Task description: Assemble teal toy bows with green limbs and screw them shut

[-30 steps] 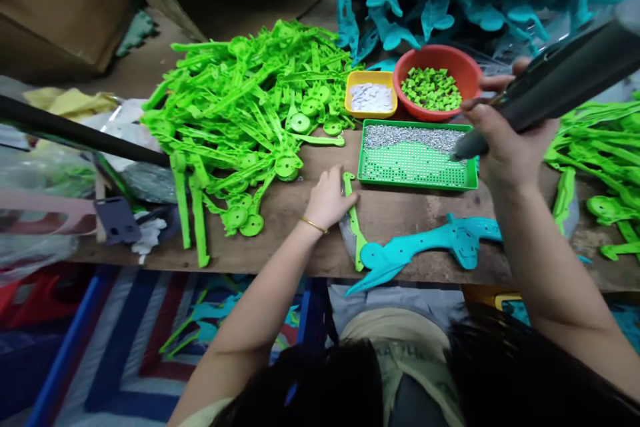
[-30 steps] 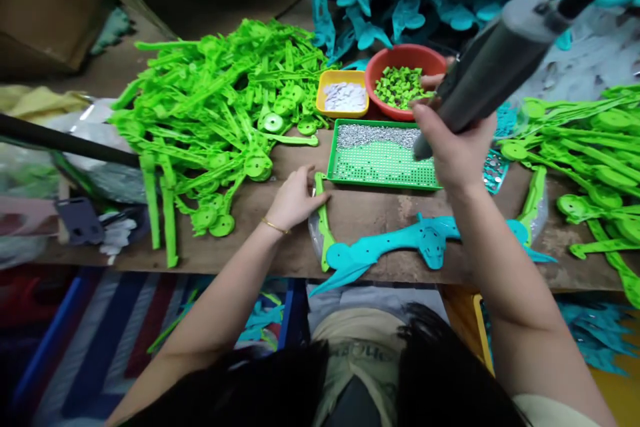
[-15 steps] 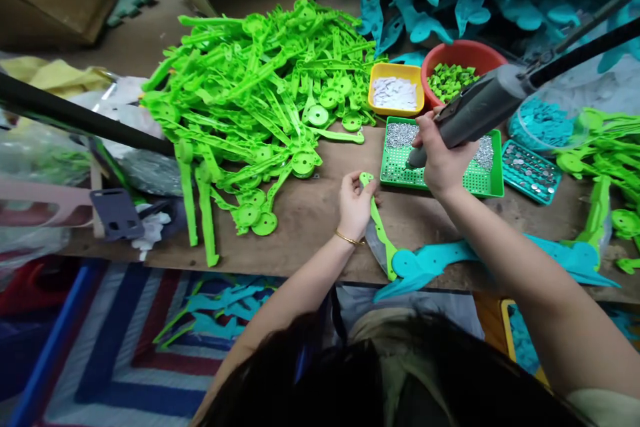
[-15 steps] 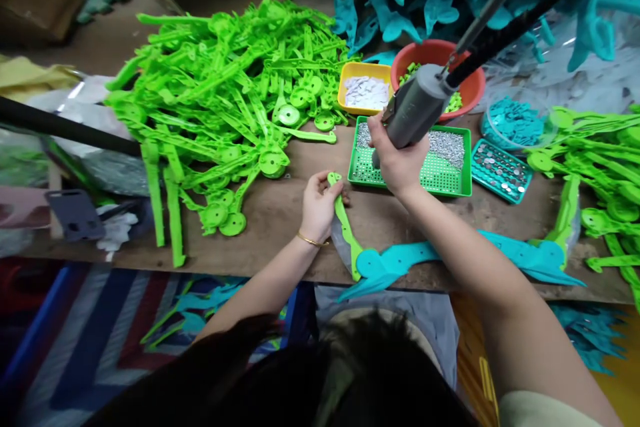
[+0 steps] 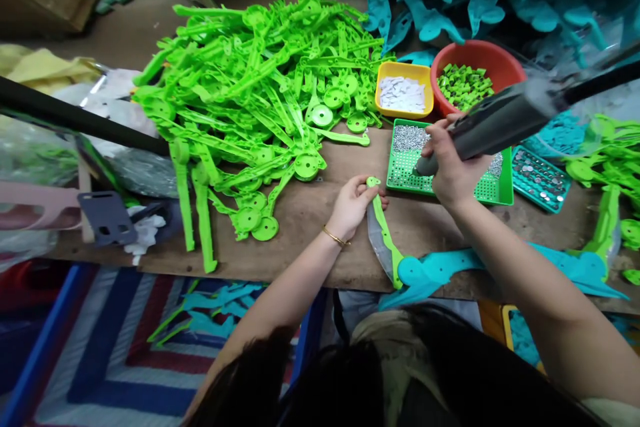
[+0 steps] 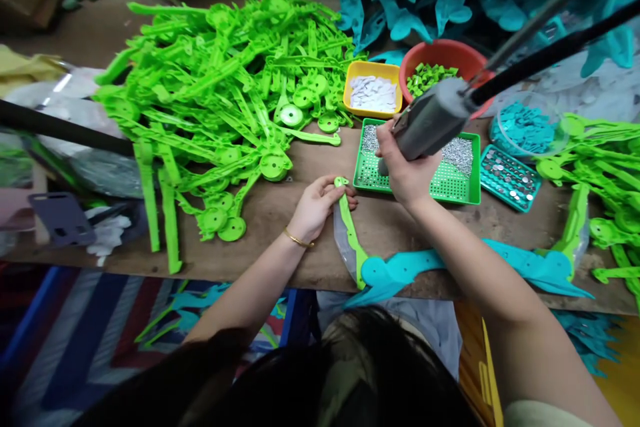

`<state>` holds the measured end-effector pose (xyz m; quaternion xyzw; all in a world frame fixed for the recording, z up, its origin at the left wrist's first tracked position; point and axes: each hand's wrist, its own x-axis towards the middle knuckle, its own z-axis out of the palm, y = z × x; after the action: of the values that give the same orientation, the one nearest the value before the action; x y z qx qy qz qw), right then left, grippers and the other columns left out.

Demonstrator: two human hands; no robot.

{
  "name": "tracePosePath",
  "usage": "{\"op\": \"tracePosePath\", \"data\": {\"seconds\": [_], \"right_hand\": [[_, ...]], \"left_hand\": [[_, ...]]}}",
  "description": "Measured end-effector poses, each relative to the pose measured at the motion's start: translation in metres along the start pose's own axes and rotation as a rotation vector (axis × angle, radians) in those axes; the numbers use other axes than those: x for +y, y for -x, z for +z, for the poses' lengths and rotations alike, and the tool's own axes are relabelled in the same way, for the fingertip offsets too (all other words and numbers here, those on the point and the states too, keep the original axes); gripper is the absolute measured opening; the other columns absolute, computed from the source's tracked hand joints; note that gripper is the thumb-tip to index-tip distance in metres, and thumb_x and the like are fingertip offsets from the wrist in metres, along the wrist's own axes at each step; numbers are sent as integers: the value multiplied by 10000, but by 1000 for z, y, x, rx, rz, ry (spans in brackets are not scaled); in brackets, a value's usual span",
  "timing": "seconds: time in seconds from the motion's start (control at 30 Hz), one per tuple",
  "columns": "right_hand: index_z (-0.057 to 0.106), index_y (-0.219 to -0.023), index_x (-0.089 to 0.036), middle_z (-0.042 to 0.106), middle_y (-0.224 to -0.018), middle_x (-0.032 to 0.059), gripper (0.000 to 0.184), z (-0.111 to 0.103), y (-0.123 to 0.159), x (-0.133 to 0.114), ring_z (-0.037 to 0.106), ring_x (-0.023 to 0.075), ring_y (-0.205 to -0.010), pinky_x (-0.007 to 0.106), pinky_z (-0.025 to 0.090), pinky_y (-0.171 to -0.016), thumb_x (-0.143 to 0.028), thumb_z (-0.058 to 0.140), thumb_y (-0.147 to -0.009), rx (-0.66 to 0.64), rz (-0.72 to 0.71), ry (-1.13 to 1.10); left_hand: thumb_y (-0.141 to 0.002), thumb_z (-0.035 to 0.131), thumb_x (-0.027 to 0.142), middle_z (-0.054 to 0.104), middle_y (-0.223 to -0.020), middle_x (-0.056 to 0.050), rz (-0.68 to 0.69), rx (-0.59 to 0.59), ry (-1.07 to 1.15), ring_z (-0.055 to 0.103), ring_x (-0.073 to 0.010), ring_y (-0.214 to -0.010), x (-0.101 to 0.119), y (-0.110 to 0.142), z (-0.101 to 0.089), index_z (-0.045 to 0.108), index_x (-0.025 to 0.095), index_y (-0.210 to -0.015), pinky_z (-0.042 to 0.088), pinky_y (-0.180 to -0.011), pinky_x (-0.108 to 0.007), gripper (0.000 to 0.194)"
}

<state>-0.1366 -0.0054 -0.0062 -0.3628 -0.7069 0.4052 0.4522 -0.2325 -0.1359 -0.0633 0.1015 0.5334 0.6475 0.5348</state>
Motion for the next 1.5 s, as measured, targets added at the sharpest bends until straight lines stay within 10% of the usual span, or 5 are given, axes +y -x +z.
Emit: {"op": "tracePosePath", "data": {"seconds": [0.43,0.93,1.17,1.33,1.5], "right_hand": [[561,-972,-269,621,-858,-11,237,53,19,-26,656,145,-659,322,591,-587,-449,616,-829,-19,-93,-336],[612,-962,-276,634,-875,-30,203,46,-2,-18,670,135,-701,348,593,-707,-371,684,-797,21,-260,-425],[574,-860,-228,608,-771,-38,143,13,-13,3,576,79,-494,245,505,-482,-323,671,-817,139,-188,-296],[604,-870,-224,631,-762,-35,160,8,-12,9,571,81,-486,256,505,-500,-319,699,-784,215,-153,-318],[600,-842,-206,618,-754,-40,191,12,-15,13,561,74,-473,247,487,-468,-351,703,-773,245,-115,-318]], "left_hand": [[-619,820,372,660,-704,29,34,-16,115,646,-135,-559,-9,-3,1,549,164,-939,556,-587,-281,468],[-705,754,292,680,-751,-8,-4,-10,111,669,-155,-597,-7,-2,0,533,155,-985,568,-632,-302,382],[-851,592,262,678,-1049,-124,441,248,-564,674,-212,-939,12,0,4,561,130,-1154,558,-856,-366,332],[-897,464,157,501,-1413,-52,891,-188,-865,429,-250,-1349,59,-22,47,443,268,-1367,401,-1096,-449,484],[-911,477,196,595,-1207,-140,737,203,-1127,568,-271,-1166,65,-13,28,511,157,-1273,456,-1002,-445,366]]}}
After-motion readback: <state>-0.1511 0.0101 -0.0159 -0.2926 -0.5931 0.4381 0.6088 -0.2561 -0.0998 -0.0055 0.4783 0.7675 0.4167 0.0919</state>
